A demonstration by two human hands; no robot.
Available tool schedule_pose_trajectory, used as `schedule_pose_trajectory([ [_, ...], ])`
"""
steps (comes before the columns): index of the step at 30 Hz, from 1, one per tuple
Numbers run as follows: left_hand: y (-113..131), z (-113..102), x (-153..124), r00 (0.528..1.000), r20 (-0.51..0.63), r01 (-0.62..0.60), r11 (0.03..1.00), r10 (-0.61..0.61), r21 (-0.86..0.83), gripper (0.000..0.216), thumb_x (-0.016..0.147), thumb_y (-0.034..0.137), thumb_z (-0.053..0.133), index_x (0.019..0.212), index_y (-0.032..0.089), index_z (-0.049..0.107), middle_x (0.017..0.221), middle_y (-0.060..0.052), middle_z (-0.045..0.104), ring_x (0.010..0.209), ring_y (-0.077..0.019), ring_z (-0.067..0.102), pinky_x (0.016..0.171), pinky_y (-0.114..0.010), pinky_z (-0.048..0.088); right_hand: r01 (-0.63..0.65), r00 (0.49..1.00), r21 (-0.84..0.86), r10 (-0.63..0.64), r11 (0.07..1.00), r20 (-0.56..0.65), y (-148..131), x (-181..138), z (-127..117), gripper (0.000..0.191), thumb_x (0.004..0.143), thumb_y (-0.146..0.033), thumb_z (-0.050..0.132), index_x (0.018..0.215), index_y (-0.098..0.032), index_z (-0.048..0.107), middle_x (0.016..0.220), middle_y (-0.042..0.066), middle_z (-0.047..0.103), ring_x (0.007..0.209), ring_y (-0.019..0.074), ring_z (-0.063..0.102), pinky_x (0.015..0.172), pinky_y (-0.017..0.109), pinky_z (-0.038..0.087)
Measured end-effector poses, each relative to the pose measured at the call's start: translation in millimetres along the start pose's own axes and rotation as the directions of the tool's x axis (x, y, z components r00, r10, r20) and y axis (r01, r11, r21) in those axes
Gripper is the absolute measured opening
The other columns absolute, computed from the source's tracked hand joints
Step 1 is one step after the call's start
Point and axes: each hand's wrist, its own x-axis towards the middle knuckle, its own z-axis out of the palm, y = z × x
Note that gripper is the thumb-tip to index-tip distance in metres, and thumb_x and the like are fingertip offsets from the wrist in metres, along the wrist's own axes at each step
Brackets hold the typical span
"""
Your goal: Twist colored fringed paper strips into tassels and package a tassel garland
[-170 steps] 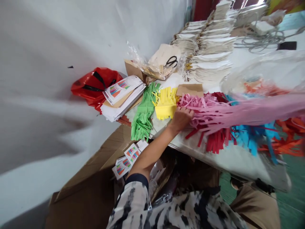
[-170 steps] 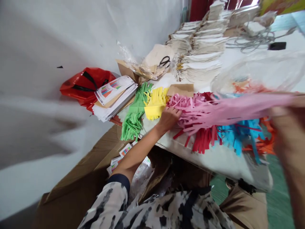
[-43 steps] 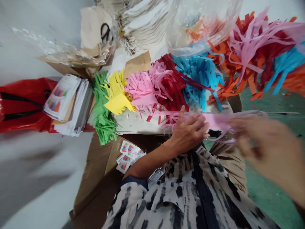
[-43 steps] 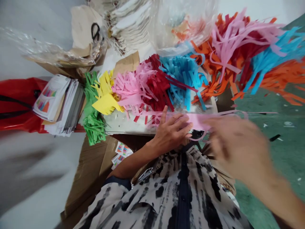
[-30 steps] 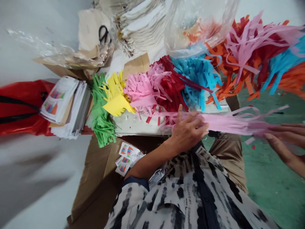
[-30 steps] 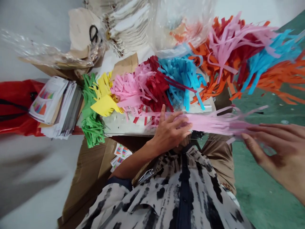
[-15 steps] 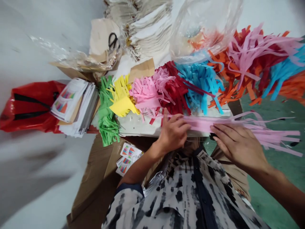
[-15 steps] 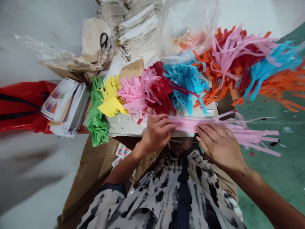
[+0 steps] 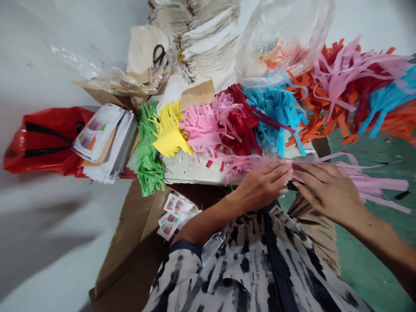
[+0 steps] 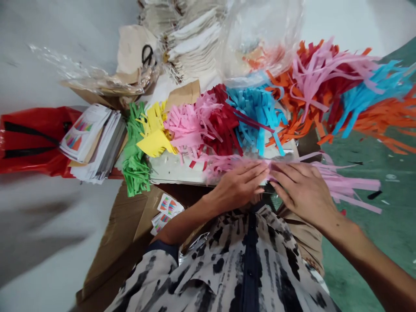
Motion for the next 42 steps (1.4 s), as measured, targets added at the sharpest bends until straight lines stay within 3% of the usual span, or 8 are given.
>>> schedule_pose_trajectory([
  [4,12,26,-12,0.996,0.05,0.078,0.997,-0.077,-0.016,0.051,0.117,0.041,0.052,0.153,0.007,0.067,0.163,-0.017,0.067,0.161,-0.0258,0.057,0.138,-0.043,0.049,0.063,0.998,0.081,-0.062,0.995,-0.017,8,-11,0,0.036,0.113,-0.032,0.061,0.144,-0.021,0.074,0.15,0.012,0.076,0.134,0.0346,0.071,0.111,0.055,0.057],
  [9,14,23,-34,0.993,-0.036,0.117,0.993,-0.117,0.021,0.034,0.116,0.023,0.054,0.142,0.019,0.076,0.147,-0.007,0.079,0.143,-0.0211,0.072,0.121,-0.039,0.061,0.117,0.993,0.094,-0.116,0.989,-0.023,12,-21,-4,0.04,0.11,-0.039,0.069,0.146,-0.022,0.073,0.147,0.013,0.078,0.132,0.0348,0.072,0.11,0.055,0.058],
  [13,13,18,-39,0.98,-0.094,0.18,0.982,-0.175,0.056,0.034,0.114,0.034,0.064,0.141,0.015,0.075,0.134,-0.013,0.082,0.124,-0.0223,0.078,0.108,-0.038,0.063,0.168,0.986,0.06,-0.168,0.984,-0.02,12,-27,-9,0.03,0.108,-0.028,0.072,0.137,-0.022,0.078,0.138,0.011,0.082,0.122,0.0299,0.075,0.104,0.047,0.056],
  [20,5,19,-39,0.963,-0.265,0.076,0.993,-0.049,0.092,0.015,0.111,0.027,0.069,0.117,0.021,0.082,0.116,-0.003,0.086,0.112,-0.0199,0.076,0.094,-0.036,0.054,0.253,0.965,0.118,-0.243,0.96,-0.097,19,-27,-18,0.026,0.111,-0.02,0.063,0.134,-0.025,0.075,0.127,0.007,0.086,0.113,0.0268,0.076,0.098,0.045,0.051],
  [23,3,14,-36,0.952,-0.272,0.119,0.988,-0.141,-0.094,0.016,0.111,0.032,0.071,0.105,0.021,0.081,0.11,-0.001,0.085,0.103,-0.018,0.073,0.094,-0.035,0.053,0.211,0.977,0.165,-0.201,0.963,-0.076,18,-21,-23,0.018,0.112,-0.024,0.064,0.127,-0.024,0.074,0.12,0.006,0.086,0.108,0.0263,0.078,0.102,0.046,0.049],
  [27,6,10,-33,0.9,-0.234,0.314,0.92,-0.367,-0.233,0.022,0.109,0.037,0.073,0.097,0.021,0.079,0.104,-0.003,0.08,0.101,-0.0205,0.069,0.093,-0.037,0.053,0.066,0.996,0.106,-0.06,0.992,-0.06,12,-14,-23,0.017,0.114,-0.032,0.059,0.111,-0.021,0.071,0.105,0.009,0.084,0.096,0.0302,0.076,0.093,0.047,0.048],
  [33,13,17,-26,0.803,-0.27,0.513,0.847,-0.532,-0.143,0.027,0.106,0.04,0.077,0.089,0.019,0.073,0.11,-0.008,0.072,0.103,-0.0244,0.062,0.095,-0.04,0.051,-0.099,0.991,-0.071,0.092,0.993,-0.096,-1,-3,-15,0.034,0.118,-0.039,0.048,0.098,-0.021,0.068,0.086,0.007,0.078,0.086,0.0306,0.077,0.085,0.044,0.041],
  [42,11,22,-16,0.801,-0.249,0.557,0.83,-0.545,-0.027,0.028,0.102,0.039,0.08,0.084,0.021,0.068,0.107,-0.009,0.07,0.099,-0.0251,0.061,0.092,-0.042,0.05,-0.193,0.978,-0.289,0.206,0.938,0.016,-15,10,-16,0.045,0.117,-0.045,0.036,0.09,-0.022,0.064,0.078,0.009,0.076,0.08,0.0314,0.075,0.085,0.047,0.037],
])
